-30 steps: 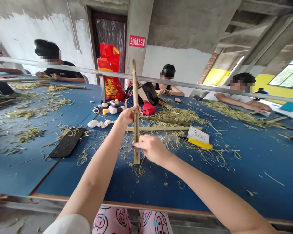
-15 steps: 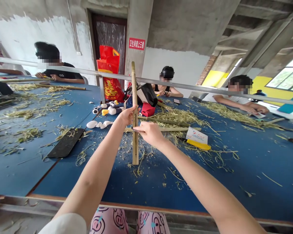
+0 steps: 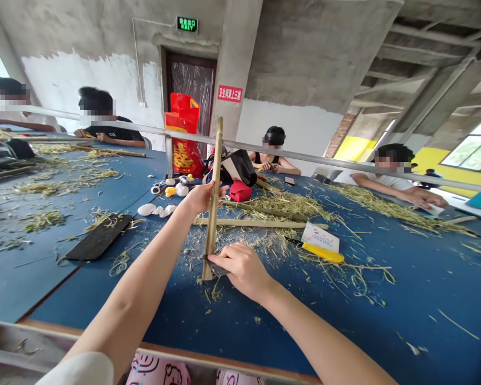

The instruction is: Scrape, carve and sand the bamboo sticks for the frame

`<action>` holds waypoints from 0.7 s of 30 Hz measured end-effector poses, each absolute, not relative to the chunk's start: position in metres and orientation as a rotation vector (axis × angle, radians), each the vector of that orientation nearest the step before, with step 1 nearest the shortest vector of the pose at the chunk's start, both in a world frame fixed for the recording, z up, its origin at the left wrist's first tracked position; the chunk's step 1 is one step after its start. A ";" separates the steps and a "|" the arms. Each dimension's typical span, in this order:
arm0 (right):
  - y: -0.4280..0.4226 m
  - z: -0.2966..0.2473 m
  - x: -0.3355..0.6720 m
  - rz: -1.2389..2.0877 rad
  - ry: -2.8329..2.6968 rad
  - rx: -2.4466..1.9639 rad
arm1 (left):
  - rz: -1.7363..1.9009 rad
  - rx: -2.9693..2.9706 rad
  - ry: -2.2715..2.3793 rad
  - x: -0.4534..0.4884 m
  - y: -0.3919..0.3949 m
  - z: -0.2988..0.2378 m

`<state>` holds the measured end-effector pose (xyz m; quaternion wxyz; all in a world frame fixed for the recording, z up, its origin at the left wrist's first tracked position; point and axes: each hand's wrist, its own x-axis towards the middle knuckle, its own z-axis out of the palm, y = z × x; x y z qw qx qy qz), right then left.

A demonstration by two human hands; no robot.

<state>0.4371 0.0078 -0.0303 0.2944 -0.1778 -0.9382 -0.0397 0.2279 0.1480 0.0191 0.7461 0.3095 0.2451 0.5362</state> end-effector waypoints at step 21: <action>0.020 -0.040 0.438 -0.049 -2.266 -0.668 | 1.085 0.540 0.408 0.268 0.141 0.019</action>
